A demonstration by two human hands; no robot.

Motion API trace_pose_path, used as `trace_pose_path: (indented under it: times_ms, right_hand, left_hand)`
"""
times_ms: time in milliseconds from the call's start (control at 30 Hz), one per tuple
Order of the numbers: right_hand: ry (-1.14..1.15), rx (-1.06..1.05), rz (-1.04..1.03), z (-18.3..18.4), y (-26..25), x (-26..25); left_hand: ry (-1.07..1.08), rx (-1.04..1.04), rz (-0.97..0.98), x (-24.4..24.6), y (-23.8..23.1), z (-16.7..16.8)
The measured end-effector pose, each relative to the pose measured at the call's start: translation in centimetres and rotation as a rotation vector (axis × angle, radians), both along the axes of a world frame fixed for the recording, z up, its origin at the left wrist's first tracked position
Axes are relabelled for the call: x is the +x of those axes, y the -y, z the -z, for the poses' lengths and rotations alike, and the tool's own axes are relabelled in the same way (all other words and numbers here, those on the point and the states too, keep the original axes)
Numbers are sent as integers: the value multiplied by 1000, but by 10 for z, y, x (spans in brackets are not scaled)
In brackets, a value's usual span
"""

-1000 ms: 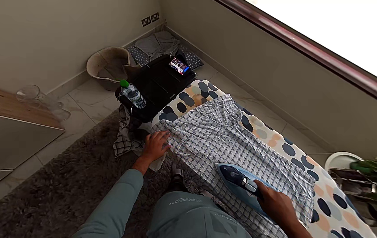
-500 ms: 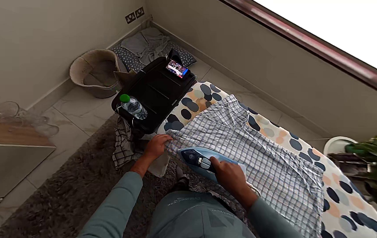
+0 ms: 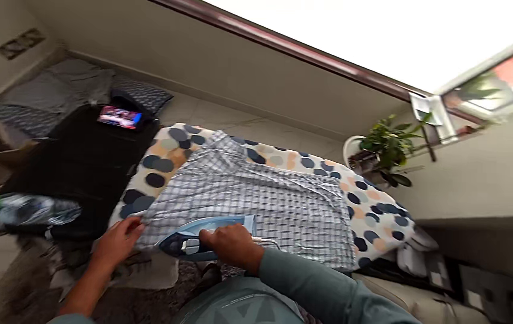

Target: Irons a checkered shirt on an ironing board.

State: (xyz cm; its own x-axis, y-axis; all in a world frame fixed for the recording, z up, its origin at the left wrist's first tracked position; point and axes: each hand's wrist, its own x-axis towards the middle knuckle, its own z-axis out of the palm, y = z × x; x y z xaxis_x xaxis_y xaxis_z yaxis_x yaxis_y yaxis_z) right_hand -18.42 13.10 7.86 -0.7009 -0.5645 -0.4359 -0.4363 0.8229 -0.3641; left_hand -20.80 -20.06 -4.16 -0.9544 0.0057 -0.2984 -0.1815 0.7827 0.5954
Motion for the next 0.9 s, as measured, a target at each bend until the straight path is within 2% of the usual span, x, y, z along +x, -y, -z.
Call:
trace_pose_path:
  times_ms: [400, 667, 800, 900]
  right_hand:
    - [-104, 27, 144, 6, -191, 2]
    - [-175, 109, 251, 6, -286, -10]
    - [-236, 140, 306, 5, -326, -20]
    - [-226, 172, 328, 6, -358, -30]
  left_hand:
    - [157, -383, -193, 9, -75, -3]
    - [186, -429, -283, 19, -105, 3]
    - [138, -490, -323, 24, -120, -3]
    - [6, -518, -232, 24, -135, -12]
